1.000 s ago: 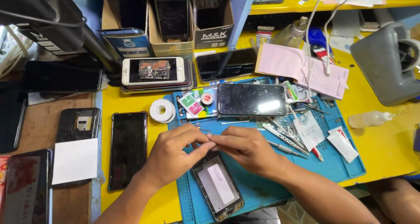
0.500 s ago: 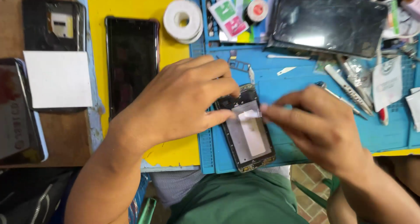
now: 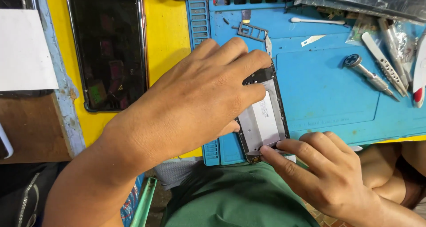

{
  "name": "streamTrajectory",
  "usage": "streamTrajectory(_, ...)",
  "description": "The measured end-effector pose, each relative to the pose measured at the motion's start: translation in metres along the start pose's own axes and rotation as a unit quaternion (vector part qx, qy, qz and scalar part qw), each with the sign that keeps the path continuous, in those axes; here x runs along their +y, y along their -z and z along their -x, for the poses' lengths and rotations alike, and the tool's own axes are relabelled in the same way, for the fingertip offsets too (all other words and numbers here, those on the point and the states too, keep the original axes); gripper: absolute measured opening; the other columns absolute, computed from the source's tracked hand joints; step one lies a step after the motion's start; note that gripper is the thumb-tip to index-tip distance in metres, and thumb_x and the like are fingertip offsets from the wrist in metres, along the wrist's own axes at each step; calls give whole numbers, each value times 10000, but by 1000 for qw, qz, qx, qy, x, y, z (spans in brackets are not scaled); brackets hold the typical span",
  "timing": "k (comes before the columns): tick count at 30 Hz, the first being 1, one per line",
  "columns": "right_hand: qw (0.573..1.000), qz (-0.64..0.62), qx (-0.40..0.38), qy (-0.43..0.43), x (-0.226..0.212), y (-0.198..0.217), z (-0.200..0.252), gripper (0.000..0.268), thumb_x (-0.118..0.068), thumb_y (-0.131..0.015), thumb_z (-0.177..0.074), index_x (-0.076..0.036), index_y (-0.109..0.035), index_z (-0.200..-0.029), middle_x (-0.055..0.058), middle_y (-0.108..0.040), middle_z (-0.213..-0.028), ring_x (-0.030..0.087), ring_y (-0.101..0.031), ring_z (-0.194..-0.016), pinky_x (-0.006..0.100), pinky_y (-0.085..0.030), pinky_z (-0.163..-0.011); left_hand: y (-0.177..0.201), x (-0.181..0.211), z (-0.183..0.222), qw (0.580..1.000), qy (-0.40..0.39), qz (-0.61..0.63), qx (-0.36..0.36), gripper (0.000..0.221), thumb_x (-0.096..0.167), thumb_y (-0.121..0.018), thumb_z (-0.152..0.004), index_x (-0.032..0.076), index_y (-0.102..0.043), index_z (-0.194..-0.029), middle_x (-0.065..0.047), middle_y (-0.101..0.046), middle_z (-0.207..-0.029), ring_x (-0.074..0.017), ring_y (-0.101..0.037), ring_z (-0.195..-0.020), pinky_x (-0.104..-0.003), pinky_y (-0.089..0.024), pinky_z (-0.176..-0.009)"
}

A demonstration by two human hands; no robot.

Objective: Disassembling a smartphone to remove internal components using specialized tools like tweezers and pry tools.

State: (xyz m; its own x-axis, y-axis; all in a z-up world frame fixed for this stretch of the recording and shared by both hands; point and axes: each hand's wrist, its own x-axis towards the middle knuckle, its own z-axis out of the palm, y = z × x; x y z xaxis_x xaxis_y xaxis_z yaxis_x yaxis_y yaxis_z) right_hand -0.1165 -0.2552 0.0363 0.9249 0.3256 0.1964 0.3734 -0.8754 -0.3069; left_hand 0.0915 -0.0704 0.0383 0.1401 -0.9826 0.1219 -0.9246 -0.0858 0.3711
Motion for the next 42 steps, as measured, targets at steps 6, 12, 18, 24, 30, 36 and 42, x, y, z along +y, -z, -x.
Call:
streamTrajectory(6,998,-23,-52,-8,-7,11,-4,247,-193,-632,-985,-72,-674,-1197,70,-675,-988,252,-520,-679,362,-379,-568,-2,2,-1,1000,12,-26,4,351,350,-885,-673,175,-680,-898,-28,-597,-1214,-280,-517,-1050,-429,-449,-785)
streamTrajectory(12,1000,-8,-30,1,-7,5,-8,169,-141,-671,-976,-82,-705,-1131,59,-651,-912,230,-495,-627,351,-343,-524,-2,6,-3,999,27,-25,-3,215,64,-675,-855,217,-645,-707,-23,-567,-1017,-295,-500,-929,-442,-425,-731)
streamTrajectory(18,1000,-3,-7,-20,-9,-2,-10,148,-130,-744,-952,-93,-730,-1094,50,-672,-894,222,-532,-629,354,-382,-530,-4,6,-3,999,25,-42,9,252,90,-679,-891,235,-625,-691,-6,-554,-974,-284,-492,-906,-430,-439,-723)
streamTrajectory(24,1000,-2,-23,-14,-10,3,-8,134,-135,-737,-944,-94,-725,-1071,44,-673,-897,216,-514,-602,333,-359,-515,-7,9,-3,998,39,-55,5,266,88,-697,-891,236,-632,-680,6,-558,-980,-284,-499,-926,-420,-454,-722)
streamTrajectory(30,998,-22,-57,-9,-10,10,-6,213,-148,-556,-996,-68,-715,-1114,65,-679,-952,236,-554,-668,352,-403,-549,-10,11,-3,998,56,-17,19,242,66,-712,-853,184,-613,-667,-21,-531,-993,-296,-494,-934,-430,-517,-703)
streamTrajectory(36,999,-20,-50,-1,-8,9,-10,183,-113,-613,-986,-51,-704,-1132,79,-670,-952,240,-547,-669,355,-377,-543,-6,12,-5,998,66,6,-19,298,32,-695,-860,150,-551,-628,-24,-485,-972,-296,-461,-928,-444,-522,-642)
streamTrajectory(42,998,-17,-59,5,-6,10,-11,244,-130,-526,-1014,-42,-683,-1179,74,-672,-984,238,-542,-666,358,-365,-533,-6,13,-5,997,69,5,-26,305,44,-686,-878,150,-547,-628,-16,-487,-978,-294,-466,-941,-442,-523,-599)
